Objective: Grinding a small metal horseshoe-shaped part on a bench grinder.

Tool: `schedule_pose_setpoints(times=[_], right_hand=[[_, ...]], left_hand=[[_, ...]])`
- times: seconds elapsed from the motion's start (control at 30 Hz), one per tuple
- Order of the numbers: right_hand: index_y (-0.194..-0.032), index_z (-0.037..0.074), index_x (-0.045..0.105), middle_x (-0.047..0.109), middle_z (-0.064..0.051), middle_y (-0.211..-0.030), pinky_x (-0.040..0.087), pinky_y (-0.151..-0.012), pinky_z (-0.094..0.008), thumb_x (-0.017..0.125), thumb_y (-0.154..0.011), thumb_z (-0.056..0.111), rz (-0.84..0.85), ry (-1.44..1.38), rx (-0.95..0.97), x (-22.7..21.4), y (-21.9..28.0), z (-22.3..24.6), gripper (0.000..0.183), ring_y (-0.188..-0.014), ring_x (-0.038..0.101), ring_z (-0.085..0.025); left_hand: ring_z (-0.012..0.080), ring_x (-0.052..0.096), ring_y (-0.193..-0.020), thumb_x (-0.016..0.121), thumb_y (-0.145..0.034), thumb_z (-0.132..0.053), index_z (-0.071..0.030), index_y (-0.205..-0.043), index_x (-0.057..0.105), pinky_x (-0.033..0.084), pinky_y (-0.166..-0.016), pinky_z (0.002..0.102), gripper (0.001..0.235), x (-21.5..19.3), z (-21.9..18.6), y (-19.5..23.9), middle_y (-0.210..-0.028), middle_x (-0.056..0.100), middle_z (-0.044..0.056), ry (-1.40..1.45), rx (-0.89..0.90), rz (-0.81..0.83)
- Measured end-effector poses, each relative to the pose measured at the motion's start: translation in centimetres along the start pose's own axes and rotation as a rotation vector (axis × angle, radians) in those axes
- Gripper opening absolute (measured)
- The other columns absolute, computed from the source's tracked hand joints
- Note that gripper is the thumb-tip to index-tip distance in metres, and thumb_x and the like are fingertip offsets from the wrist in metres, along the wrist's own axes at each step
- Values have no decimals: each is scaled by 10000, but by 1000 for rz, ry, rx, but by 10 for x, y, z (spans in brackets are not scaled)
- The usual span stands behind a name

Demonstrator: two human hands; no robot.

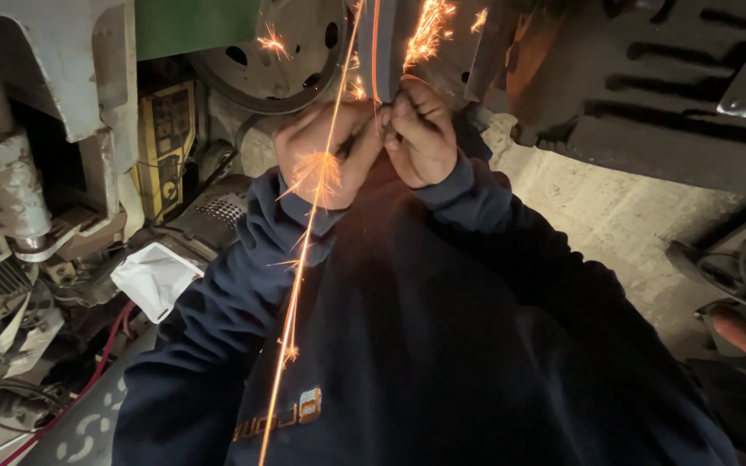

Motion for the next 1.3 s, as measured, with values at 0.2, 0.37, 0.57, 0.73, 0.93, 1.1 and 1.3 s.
schedule_pose_setpoints(times=[0.2, 0.37, 0.57, 0.73, 0.93, 1.1, 1.3], right_hand=[[-1170, 8, 644, 686, -51, -933, 462, -715, -230, 585, -1139, 170, 100, 62, -57, 11, 1, 8, 175, -741, 558, -81], [-1201, 49, 632, 692, -53, -925, 460, -707, -231, 633, -1086, 198, 92, 93, -66, 11, -1, 8, 188, -731, 555, -81], [-1212, 9, 668, 678, -18, -918, 462, -743, -262, 621, -1146, 311, 252, 192, -121, 25, 4, 9, 312, -767, 537, -72], [-1269, -30, 650, 680, -41, -942, 431, -698, -270, 651, -1100, 368, 195, 277, -146, 30, 4, 17, 432, -782, 524, -91], [-1065, -12, 670, 599, 38, -811, 378, -610, -260, 652, -1093, 420, 180, 526, -279, 35, 11, 38, 433, -655, 490, -53], [-1020, 9, 661, 626, -51, -908, 458, -709, -329, 670, -1108, 374, 175, 932, -352, 64, 23, 71, 376, -785, 564, -135], [-984, 10, 690, 627, -96, -859, 445, -653, -353, 740, -1069, 251, 248, 1195, -415, 90, 38, 95, 260, -715, 585, -190]], left_hand=[[204, 674, -701, 780, -991, -39, -18, -1037, 754, 519, -650, 329, 57, -1, -2, 4, -843, 702, 102, -10, 68, -25], [202, 664, -700, 806, -999, -60, -21, -994, 743, 523, -637, 308, 74, -1, 2, 7, -832, 691, 101, -52, 26, -24], [173, 684, -700, 791, -992, -53, -22, -1066, 759, 532, -644, 306, 87, -6, 2, 13, -855, 716, 92, -1, 43, -33], [174, 646, -642, 814, -959, -55, -13, -1050, 780, 504, -608, 311, 106, -7, 5, 16, -783, 691, 93, -32, 40, -27], [160, 697, -693, 807, -971, -60, -13, -1073, 763, 531, -644, 292, 121, -8, 7, 18, -835, 725, 87, 30, -39, 17], [130, 748, -785, 803, -979, -83, -21, -1062, 753, 575, -713, 277, 115, -7, 19, 24, -897, 775, 89, 174, -186, 68], [144, 731, -726, 806, -960, -102, -17, -1045, 772, 559, -676, 271, 125, -7, 26, 38, -836, 766, 104, 157, -266, 105]])
Point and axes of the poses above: each hand's wrist, its own y-axis away from the middle knuckle, its own x-axis out of the palm, z = x × y, the point moved 10 cm from there along -y, towards the middle knuckle
